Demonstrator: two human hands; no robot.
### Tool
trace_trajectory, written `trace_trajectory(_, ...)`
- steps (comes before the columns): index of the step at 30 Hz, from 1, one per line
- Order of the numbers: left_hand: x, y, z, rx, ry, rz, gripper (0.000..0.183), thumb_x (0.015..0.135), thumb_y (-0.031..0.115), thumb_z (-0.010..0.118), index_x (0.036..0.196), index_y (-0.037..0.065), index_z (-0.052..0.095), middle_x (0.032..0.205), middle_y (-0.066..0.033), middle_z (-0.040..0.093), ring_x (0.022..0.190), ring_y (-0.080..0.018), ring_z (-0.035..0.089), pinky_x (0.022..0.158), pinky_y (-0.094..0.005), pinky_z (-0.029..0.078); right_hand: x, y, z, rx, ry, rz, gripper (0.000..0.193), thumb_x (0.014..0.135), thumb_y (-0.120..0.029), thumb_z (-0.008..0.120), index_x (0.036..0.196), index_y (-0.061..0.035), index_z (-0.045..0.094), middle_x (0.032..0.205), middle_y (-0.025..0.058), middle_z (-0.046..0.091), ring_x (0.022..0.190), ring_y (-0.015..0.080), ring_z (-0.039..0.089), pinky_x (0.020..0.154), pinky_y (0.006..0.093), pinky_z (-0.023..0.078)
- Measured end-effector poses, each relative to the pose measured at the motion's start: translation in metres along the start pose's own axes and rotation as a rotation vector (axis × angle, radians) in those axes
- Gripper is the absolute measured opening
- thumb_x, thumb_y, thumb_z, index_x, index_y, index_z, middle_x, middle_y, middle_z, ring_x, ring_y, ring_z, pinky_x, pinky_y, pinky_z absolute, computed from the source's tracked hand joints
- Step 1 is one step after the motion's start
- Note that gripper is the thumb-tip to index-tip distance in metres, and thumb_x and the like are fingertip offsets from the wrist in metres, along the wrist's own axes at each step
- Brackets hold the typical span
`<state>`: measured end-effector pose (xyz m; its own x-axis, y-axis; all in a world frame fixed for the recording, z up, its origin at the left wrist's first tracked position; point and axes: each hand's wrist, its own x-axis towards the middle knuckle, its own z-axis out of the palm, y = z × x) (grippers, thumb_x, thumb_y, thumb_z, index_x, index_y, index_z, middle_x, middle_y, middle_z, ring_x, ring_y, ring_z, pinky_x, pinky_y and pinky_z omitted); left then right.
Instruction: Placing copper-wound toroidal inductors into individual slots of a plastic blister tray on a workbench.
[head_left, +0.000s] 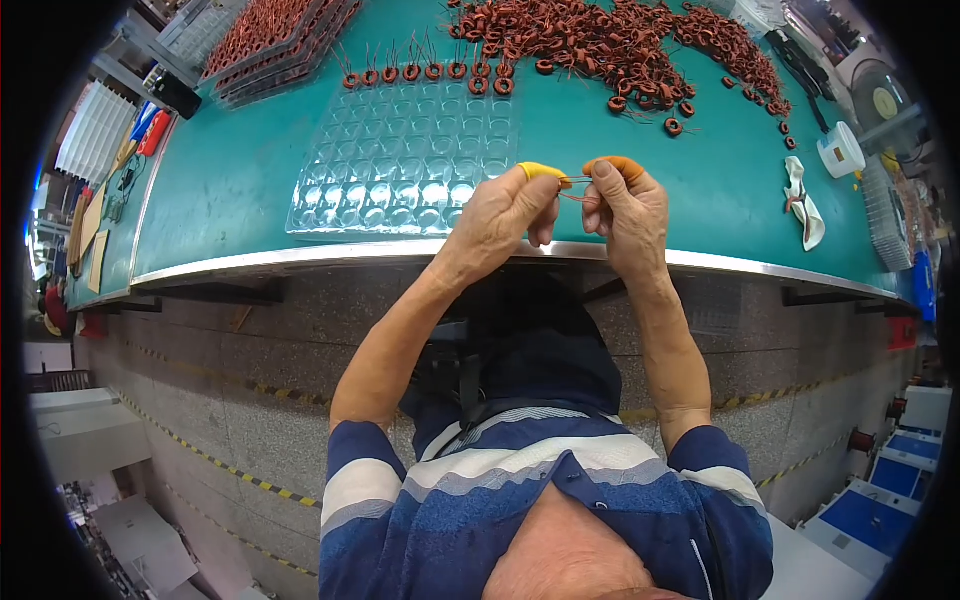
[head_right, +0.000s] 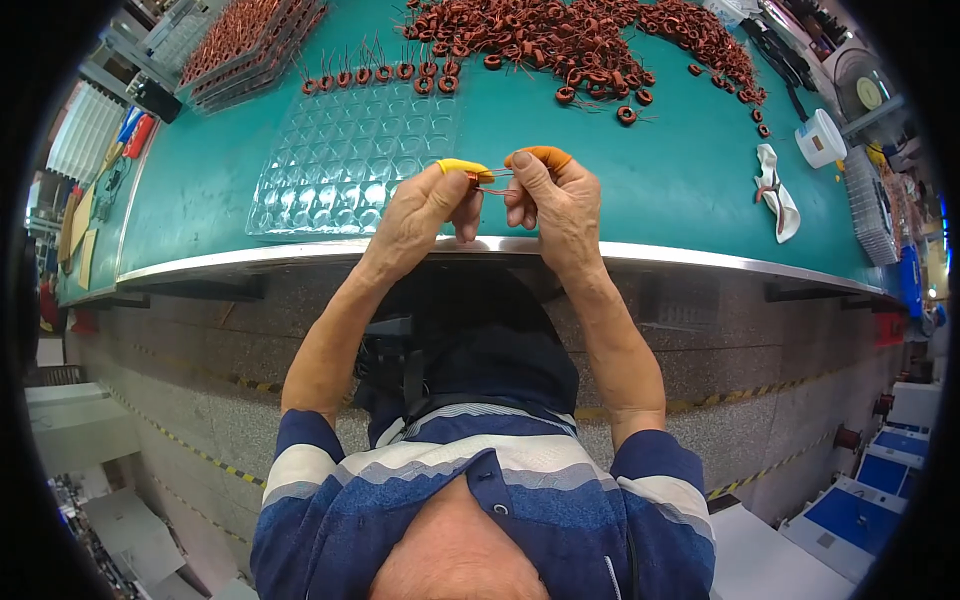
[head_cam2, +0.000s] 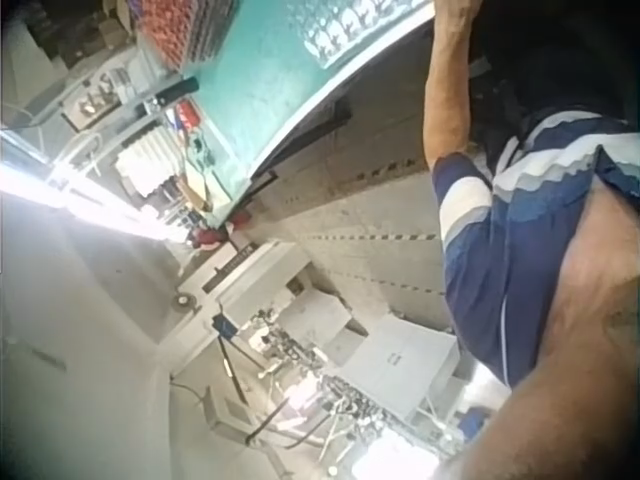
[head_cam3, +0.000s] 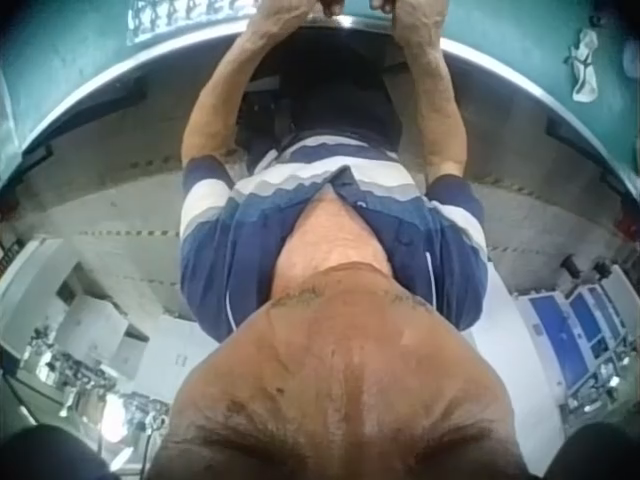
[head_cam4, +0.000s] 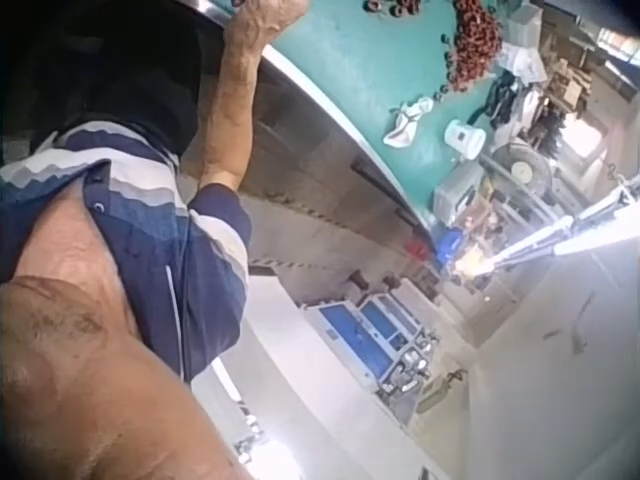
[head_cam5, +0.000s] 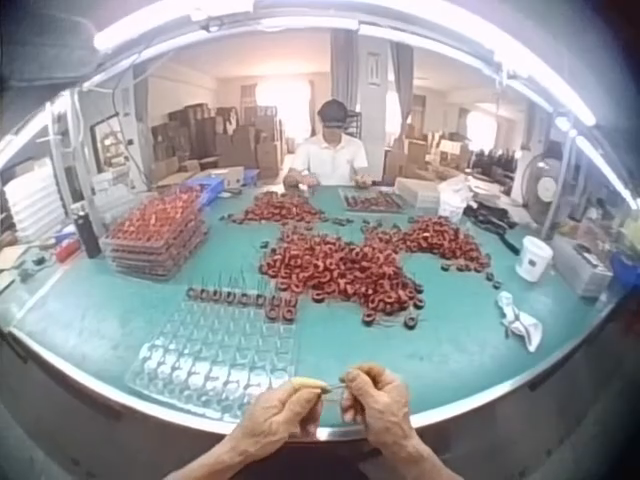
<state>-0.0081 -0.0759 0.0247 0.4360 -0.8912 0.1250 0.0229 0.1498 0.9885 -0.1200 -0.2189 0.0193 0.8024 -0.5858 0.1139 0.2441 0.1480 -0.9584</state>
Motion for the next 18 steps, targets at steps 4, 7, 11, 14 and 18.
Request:
trace_trajectory(4, -0.006, 0.001, 0.004, -0.037, 0.027, 0.072, 0.026, 0.099, 0.019, 0.051, 0.116, -0.001, 0.053, 0.071, -0.0004, 0.053, 0.059, -0.0074, 0.052, 0.054, -0.0225, 0.045, -0.006, -0.004, 0.007, 0.045, -0.006, 0.006, 0.025, 0.093, -0.024, 0.063, 0.095, 0.0012, 0.063, 0.066, 0.0061, 0.062, 0.048, 0.0105, 0.056, 0.042, 0.0193, 0.039)
trace_trajectory(7, -0.010, -0.001, 0.011, -0.269, 0.081, 0.064, 0.022, 0.098, 0.016, 0.053, 0.114, 0.001, 0.053, 0.072, -0.0030, 0.053, 0.057, -0.0103, 0.052, 0.052, -0.0231, 0.045, -0.012, -0.004, 0.013, -0.041, -0.030, -0.136, 0.025, 0.093, -0.023, 0.063, 0.098, 0.0016, 0.062, 0.068, 0.0079, 0.063, 0.052, 0.0121, 0.059, 0.045, 0.0199, 0.042)
trace_trajectory(11, -0.006, -0.002, 0.015, -0.354, 0.160, 0.054, 0.019, 0.097, 0.014, 0.053, 0.112, 0.002, 0.053, 0.072, -0.0049, 0.053, 0.057, -0.0132, 0.052, 0.050, -0.0245, 0.045, -0.006, 0.000, 0.017, 0.060, 0.236, -0.134, 0.033, 0.095, -0.029, 0.059, 0.103, 0.0035, 0.059, 0.072, 0.0079, 0.063, 0.055, 0.0123, 0.060, 0.049, 0.0197, 0.045)
trace_trajectory(14, -0.004, 0.000, 0.009, -0.160, 0.183, 0.092, 0.020, 0.097, 0.015, 0.053, 0.112, 0.002, 0.053, 0.072, -0.0035, 0.053, 0.058, -0.0111, 0.052, 0.052, -0.0236, 0.044, -0.011, 0.005, 0.011, 0.043, 0.136, -0.055, 0.036, 0.096, -0.032, 0.058, 0.097, 0.0036, 0.060, 0.070, 0.0073, 0.062, 0.055, 0.0112, 0.059, 0.048, 0.0195, 0.044)
trace_trajectory(18, 0.008, 0.009, 0.011, 0.354, 0.142, 0.176, 0.022, 0.097, 0.016, 0.053, 0.112, 0.000, 0.054, 0.074, -0.0016, 0.054, 0.060, -0.0078, 0.050, 0.055, -0.0217, 0.042, -0.004, -0.003, 0.008, 0.092, -0.022, 0.083, 0.030, 0.095, -0.029, 0.060, 0.092, 0.0011, 0.062, 0.069, 0.0046, 0.061, 0.053, 0.0089, 0.056, 0.047, 0.0193, 0.042)
